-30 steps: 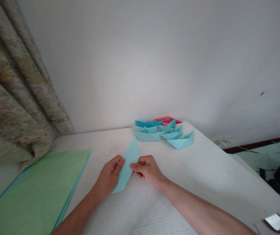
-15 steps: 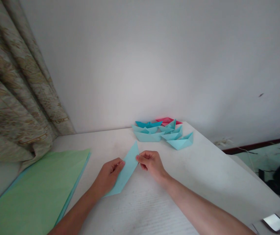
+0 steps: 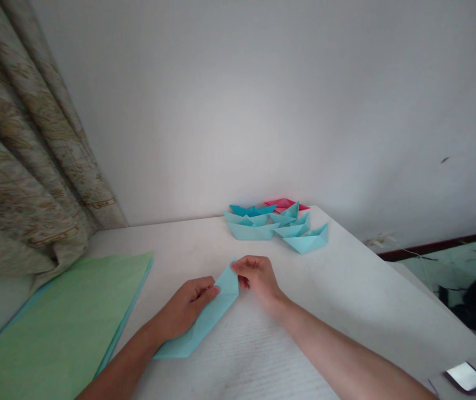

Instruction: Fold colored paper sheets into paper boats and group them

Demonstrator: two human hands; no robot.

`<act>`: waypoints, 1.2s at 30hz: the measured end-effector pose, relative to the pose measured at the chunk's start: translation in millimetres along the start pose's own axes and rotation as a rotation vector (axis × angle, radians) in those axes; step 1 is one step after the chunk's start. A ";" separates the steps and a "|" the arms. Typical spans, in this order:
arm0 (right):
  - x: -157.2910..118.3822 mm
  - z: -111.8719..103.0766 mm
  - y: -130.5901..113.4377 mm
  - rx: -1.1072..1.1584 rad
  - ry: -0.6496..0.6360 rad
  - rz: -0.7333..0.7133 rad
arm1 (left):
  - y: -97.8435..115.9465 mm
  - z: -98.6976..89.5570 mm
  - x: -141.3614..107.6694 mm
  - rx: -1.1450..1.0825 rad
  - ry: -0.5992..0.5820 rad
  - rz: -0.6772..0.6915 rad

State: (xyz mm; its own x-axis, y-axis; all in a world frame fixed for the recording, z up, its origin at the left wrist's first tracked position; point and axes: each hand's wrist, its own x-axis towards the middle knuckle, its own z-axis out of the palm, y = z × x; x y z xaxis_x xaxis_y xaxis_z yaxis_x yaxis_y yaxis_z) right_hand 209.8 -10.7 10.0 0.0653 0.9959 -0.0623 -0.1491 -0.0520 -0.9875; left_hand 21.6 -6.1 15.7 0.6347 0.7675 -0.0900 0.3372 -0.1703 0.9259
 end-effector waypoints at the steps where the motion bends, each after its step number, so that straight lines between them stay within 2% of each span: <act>1: 0.4 -0.3 -0.7 0.010 0.023 -0.004 | 1.4 0.5 -0.9 0.000 -0.016 0.000; 8: 4.8 -2.8 -2.4 0.022 0.107 -0.040 | 2.1 4.0 -1.8 0.064 -0.069 0.005; 11: 5.3 -3.3 -1.2 0.051 0.097 -0.035 | -3.7 4.7 1.5 0.027 -0.006 -0.003; 15: 3.7 -1.8 -0.8 0.039 0.022 0.005 | -8.3 3.6 4.6 -0.018 0.077 -0.004; 28: 1.7 2.2 3.9 -0.081 -0.189 0.029 | -6.5 0.0 6.2 0.002 0.396 0.055; 30: 1.8 1.8 3.7 -0.094 -0.159 0.004 | -7.4 0.9 7.5 -0.069 0.350 0.020; 34: 3.1 0.9 2.9 -0.089 -0.060 -0.036 | -7.8 3.9 7.8 -0.282 -0.002 -0.112; 36: 3.5 0.9 2.3 -0.076 -0.053 -0.031 | -7.4 4.7 6.6 -0.324 -0.058 -0.103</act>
State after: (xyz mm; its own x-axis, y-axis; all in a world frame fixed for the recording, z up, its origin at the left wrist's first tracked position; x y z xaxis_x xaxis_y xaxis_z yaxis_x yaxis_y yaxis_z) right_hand 208.8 -7.2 7.7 0.0160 0.9995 -0.0259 -0.0725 -0.0246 -0.9971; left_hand 26.6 -2.6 6.5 0.6505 0.7323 -0.2013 0.1691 0.1187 0.9784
